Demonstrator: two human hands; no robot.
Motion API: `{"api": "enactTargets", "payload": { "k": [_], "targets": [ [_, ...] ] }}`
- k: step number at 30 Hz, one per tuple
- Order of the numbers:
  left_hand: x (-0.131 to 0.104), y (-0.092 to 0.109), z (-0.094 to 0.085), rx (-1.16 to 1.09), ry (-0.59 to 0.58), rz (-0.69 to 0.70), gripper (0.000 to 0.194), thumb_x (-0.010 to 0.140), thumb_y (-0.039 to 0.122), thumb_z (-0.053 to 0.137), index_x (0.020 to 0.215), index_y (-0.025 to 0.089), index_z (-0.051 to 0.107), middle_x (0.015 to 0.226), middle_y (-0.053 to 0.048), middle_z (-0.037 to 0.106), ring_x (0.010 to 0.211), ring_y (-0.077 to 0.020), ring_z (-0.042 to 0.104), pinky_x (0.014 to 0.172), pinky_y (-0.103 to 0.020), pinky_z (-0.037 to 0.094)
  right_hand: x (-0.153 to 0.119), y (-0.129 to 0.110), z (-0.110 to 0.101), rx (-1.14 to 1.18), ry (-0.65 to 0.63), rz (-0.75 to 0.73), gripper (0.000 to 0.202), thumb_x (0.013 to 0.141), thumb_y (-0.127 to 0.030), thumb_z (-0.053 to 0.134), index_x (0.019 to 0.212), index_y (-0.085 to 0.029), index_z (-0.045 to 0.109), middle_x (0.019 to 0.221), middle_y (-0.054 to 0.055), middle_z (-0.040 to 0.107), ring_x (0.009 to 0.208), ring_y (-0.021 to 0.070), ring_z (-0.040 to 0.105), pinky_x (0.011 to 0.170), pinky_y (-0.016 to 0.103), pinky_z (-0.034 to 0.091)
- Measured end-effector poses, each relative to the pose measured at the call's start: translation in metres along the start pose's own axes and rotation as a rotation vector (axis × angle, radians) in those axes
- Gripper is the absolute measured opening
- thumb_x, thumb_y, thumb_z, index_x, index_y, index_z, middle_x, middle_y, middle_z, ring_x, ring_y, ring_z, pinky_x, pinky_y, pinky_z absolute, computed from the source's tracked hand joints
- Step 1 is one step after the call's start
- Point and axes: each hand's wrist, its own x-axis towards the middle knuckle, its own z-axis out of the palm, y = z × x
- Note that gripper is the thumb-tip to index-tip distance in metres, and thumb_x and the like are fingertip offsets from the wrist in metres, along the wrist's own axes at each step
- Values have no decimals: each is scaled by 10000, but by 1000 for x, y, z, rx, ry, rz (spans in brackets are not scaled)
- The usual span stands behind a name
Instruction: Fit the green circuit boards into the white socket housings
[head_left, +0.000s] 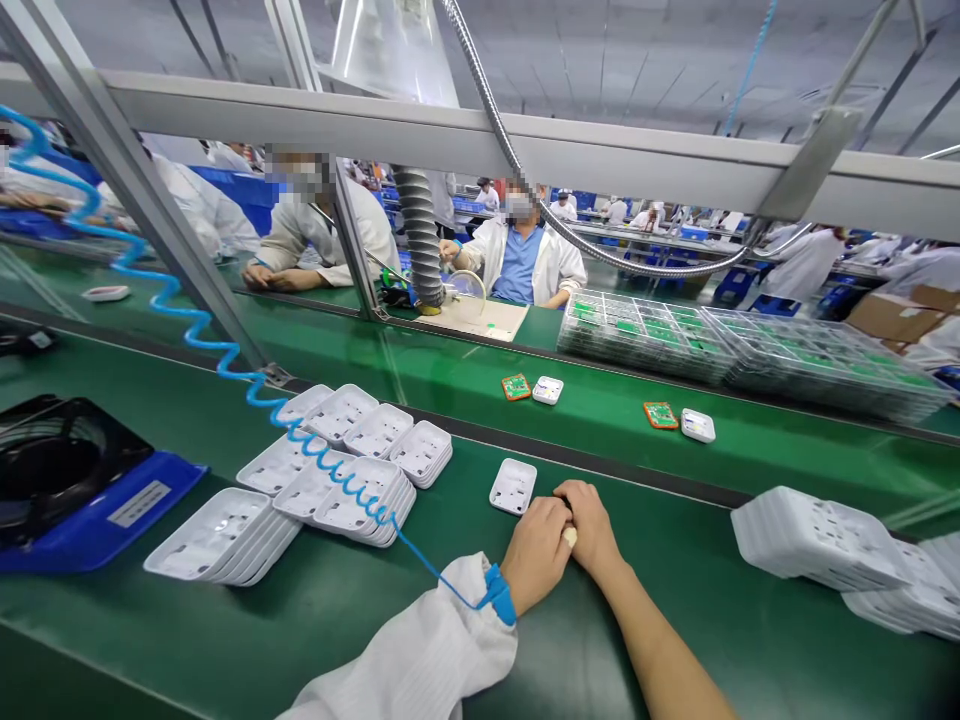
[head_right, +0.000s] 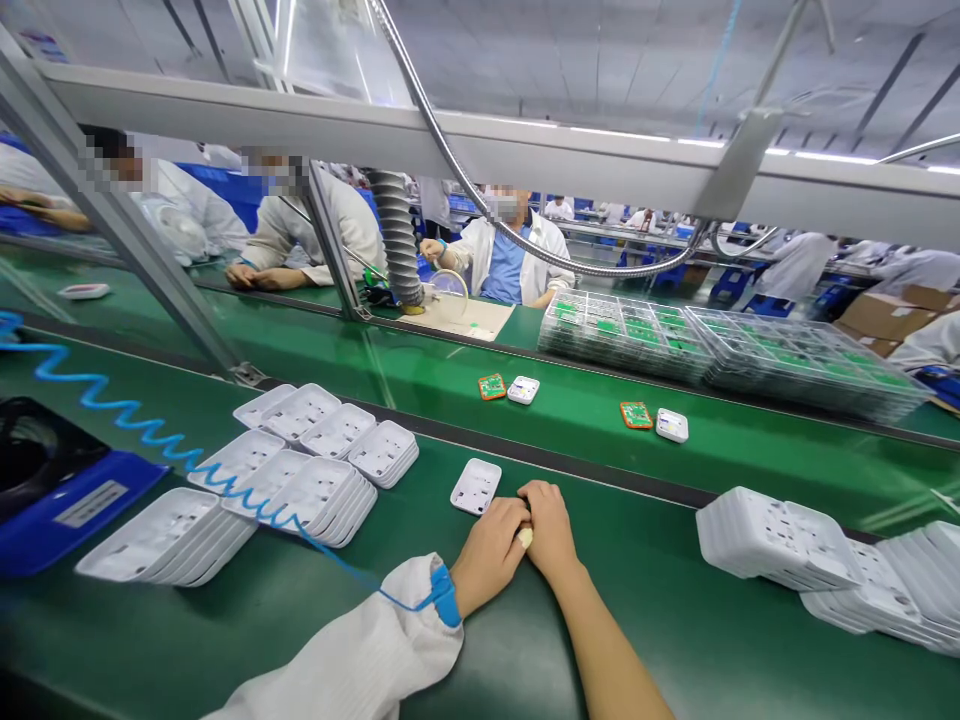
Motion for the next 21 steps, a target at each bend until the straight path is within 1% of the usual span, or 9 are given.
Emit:
{"api": "enactTargets", "payload": {
  "k": [9,21],
  "targets": [
    [1,1,-3,6,-15,26,155,810,108,414,912,181,506,954,-53,533,922,-208,470,822,-371,411,-1,2,1,-6,-22,14,173,788,-139,438,909,-190,550,949,55,557,839,180,441,749,308,364],
    [1,3,-4,10,-19,19,150,808,106,421,906,183,504,959,-51,537,923,-207,471,825,-368,405,-1,1,1,-33,-10,-2,168,792,-140,429,899,-187,551,953,57,560,844,179,446,756,306,368]
  ]
}}
